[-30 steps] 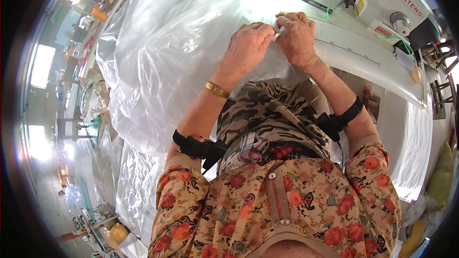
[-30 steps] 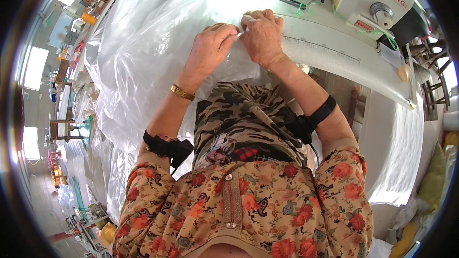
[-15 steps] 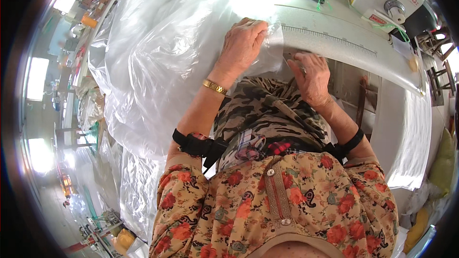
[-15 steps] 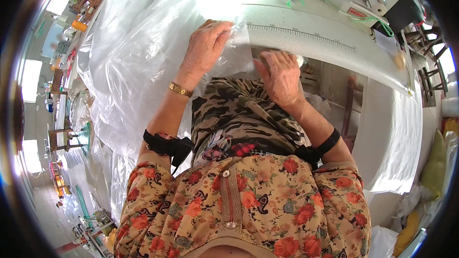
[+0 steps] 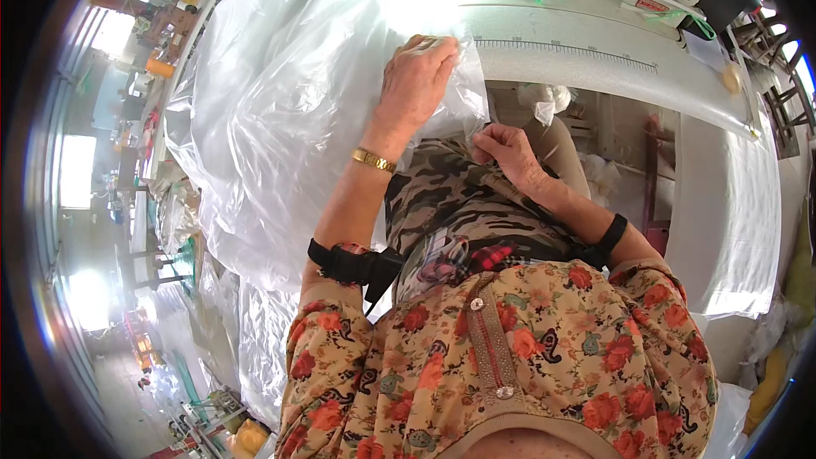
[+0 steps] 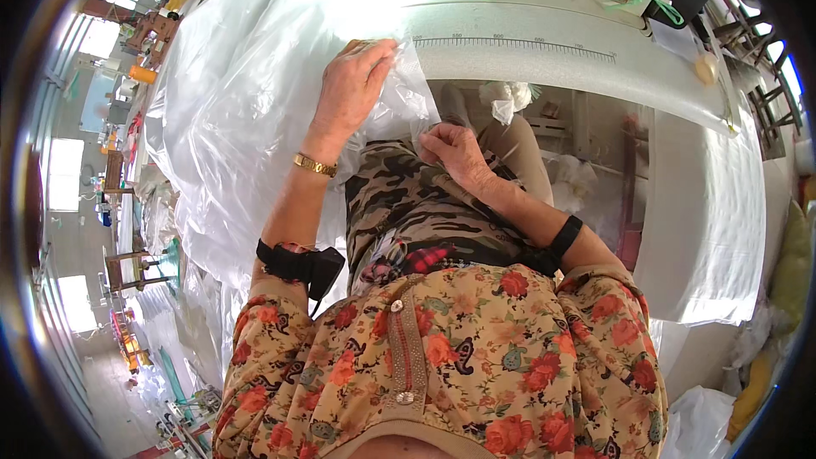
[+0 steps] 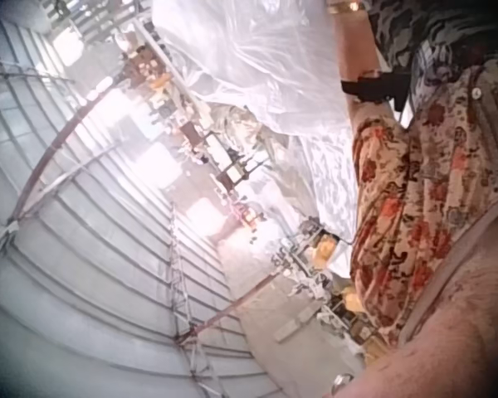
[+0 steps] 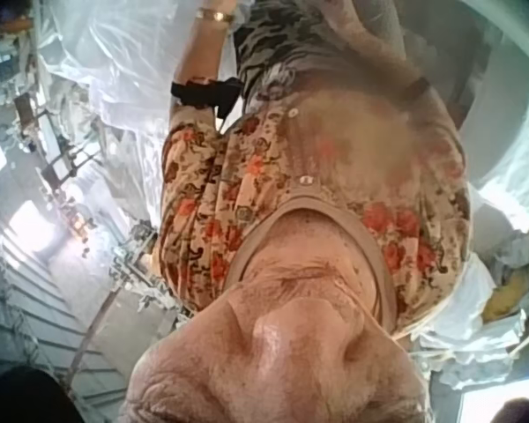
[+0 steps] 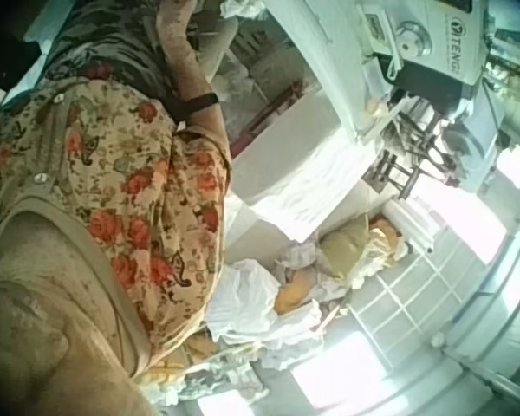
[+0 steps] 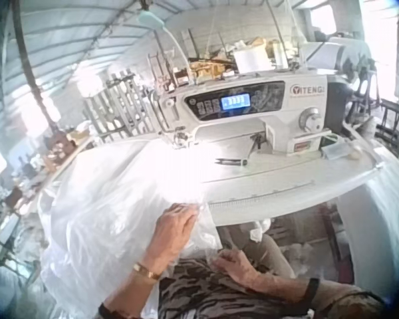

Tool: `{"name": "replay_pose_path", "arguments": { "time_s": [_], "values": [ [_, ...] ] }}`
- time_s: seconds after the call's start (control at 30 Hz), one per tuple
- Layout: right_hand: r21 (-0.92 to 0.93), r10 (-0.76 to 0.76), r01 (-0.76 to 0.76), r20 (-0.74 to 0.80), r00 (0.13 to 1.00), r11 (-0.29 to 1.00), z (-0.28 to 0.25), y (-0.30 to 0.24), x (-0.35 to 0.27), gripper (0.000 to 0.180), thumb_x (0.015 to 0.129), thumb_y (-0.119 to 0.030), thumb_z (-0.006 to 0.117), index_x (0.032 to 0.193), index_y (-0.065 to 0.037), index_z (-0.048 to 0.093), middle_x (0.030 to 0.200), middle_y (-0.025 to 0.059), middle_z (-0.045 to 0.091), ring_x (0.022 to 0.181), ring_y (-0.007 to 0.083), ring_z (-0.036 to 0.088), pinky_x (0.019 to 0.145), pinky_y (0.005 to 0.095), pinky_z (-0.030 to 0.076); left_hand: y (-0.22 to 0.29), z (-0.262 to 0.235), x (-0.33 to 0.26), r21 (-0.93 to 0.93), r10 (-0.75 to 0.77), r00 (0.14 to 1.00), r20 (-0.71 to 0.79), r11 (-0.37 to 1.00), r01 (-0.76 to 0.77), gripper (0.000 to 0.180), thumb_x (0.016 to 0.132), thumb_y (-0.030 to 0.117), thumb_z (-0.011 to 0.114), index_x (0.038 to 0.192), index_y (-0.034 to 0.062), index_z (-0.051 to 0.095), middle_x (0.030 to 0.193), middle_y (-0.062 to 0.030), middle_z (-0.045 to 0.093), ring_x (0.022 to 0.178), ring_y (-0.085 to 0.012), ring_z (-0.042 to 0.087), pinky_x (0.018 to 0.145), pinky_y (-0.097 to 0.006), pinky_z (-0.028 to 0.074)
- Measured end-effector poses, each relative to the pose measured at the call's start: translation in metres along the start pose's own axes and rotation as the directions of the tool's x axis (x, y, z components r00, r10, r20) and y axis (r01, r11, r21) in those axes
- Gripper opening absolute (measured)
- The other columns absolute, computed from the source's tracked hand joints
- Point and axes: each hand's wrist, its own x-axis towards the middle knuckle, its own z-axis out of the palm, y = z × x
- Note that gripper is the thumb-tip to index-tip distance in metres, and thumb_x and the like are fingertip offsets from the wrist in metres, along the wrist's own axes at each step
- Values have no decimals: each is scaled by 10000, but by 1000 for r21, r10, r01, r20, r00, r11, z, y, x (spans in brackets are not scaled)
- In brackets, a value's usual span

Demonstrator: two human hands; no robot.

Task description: Sewing the edges of large white plastic bags using an industrial sewing machine.

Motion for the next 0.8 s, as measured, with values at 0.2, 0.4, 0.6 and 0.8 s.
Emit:
{"name": "replay_pose_path", "arguments": {
  "time_s": [0.2,0.4,0.6,0.8],
  "values": [
    [-250,60,-46,49,997,967,-9,11,5,234,976,-206,623,929,22,642,794,24,653,735,80,573,704,245,479,1,3,1,78,-16,999,40,997,12,155,934,122,600,1033,28,673,1044,-114,718,987,-306,650,863,-394,519],
    [-555,-188,85,-132,973,828,-15,8,10,589,916,-466,662,1150,72,606,963,167,669,916,252,639,828,372,506,0,2,-1,69,-35,999,20,997,34,125,925,115,614,993,26,669,1071,-100,721,1000,-295,657,869,-387,523],
    [-707,-563,278,-203,801,650,5,-31,0,482,896,-394,691,1158,4,616,1107,154,619,1077,330,568,933,432,445,-6,7,-4,-12,-107,994,-6,994,107,131,931,122,632,988,17,685,1067,-96,732,977,-240,676,854,-356,534],
    [-876,-789,480,258,557,52,19,-106,1,242,830,-150,727,1063,-115,672,1110,58,607,1034,273,549,933,401,403,-11,-3,-2,-330,-331,943,-34,894,302,165,933,139,650,958,-22,679,977,-117,740,813,-154,682,752,-295,535]
  ]
}}
